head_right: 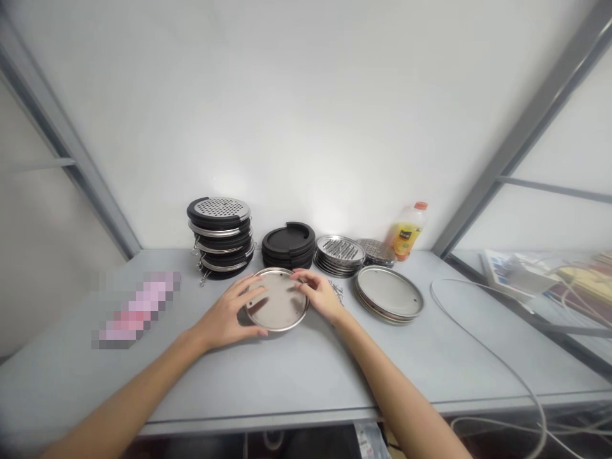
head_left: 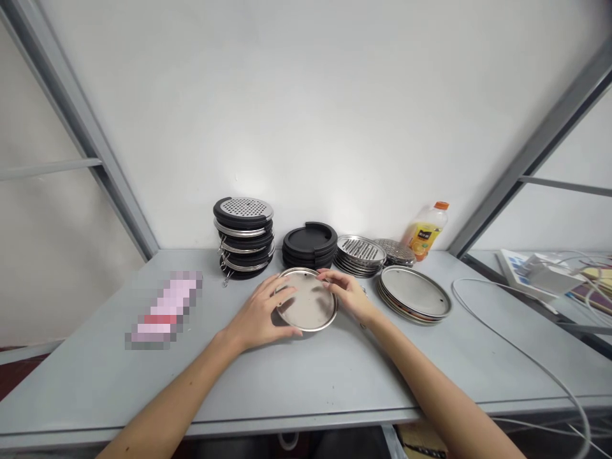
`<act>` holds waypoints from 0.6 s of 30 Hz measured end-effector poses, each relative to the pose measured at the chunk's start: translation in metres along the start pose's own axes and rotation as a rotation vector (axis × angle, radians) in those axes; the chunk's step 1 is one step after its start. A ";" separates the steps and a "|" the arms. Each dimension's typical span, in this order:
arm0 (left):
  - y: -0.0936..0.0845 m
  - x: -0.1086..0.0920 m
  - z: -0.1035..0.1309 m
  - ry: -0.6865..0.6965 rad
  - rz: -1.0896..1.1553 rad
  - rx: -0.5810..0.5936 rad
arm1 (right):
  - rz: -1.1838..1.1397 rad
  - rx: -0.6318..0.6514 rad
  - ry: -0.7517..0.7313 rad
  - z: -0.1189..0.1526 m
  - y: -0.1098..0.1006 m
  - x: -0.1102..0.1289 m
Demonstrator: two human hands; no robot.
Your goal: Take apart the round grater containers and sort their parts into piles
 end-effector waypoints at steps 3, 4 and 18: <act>-0.010 0.006 -0.001 -0.050 0.139 -0.085 | -0.121 0.005 0.035 0.000 -0.001 -0.004; -0.013 0.009 -0.001 -0.073 0.207 -0.122 | -0.161 0.011 0.034 0.000 -0.001 -0.004; 0.004 0.046 0.002 -0.415 0.762 -0.155 | -0.175 0.148 -0.016 0.007 0.006 0.013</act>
Point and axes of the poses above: each hand's wrist, its own z-axis away from the middle knuckle, its own y-axis out of the palm, x = y × z, the point moved 9 cm from there along -z, towards the middle knuckle, and after that the axes turned 11 degrees about -z, right-handed, at the moved point
